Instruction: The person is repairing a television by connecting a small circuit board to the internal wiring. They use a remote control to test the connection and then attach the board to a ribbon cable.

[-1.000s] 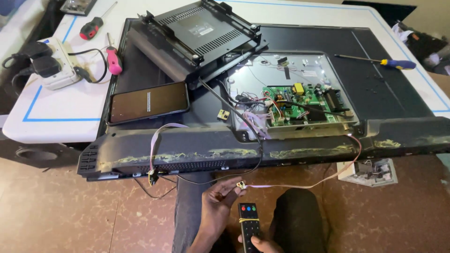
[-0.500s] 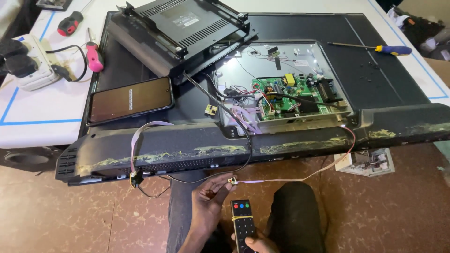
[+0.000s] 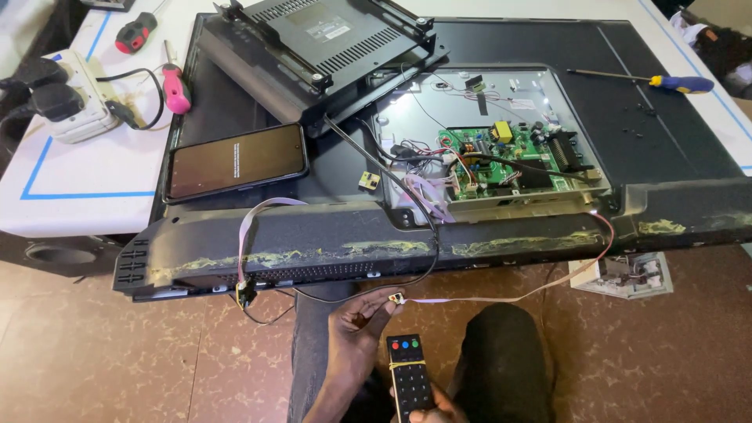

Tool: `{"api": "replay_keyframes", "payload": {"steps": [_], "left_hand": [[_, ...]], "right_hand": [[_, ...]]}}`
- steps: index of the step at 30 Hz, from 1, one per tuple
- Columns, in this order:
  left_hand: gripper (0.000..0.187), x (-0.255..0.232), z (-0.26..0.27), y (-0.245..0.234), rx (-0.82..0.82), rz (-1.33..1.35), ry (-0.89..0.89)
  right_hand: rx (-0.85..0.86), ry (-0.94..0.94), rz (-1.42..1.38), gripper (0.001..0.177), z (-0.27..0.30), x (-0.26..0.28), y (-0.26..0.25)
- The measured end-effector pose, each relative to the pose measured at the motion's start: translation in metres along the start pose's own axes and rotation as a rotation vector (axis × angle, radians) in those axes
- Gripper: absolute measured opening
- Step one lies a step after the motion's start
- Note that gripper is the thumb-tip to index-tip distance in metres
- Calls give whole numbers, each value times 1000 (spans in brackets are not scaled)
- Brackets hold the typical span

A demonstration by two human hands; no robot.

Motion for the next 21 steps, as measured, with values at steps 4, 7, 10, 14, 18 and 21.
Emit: {"api": "replay_keyframes", "payload": {"steps": [4,7,10,14,18,21], "left_hand": [[30,-2,0,-3,-21,-28,-39],[24,6,-2,-4,-36,-1,-21],[21,11,-3,-7,-41,13,-29],[21,1,-2,-7,-43,-86,18],[18,5,-3,-8,-32,-69,88],[16,1,-3,-8,-31,-85,109]], "right_hand": [[222,-62,-45,65,3,-5,9],[178,0,-3,75,4,-4,10],[384,-46,71,73,4,1,9],[1061,132,-330,111,-44,-28,-9],[392,74,-25,89,18,6,23],[322,38,38,87,34,11,32]]}}
Point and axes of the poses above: each hand's wrist, its own z-axis away from the middle knuckle, its own y-axis out of the palm, x = y × z, the point moved 4 cm from there along -z, towards the middle knuckle, and after that the axes turned 4 degrees about -x, right-handed, at the moved point
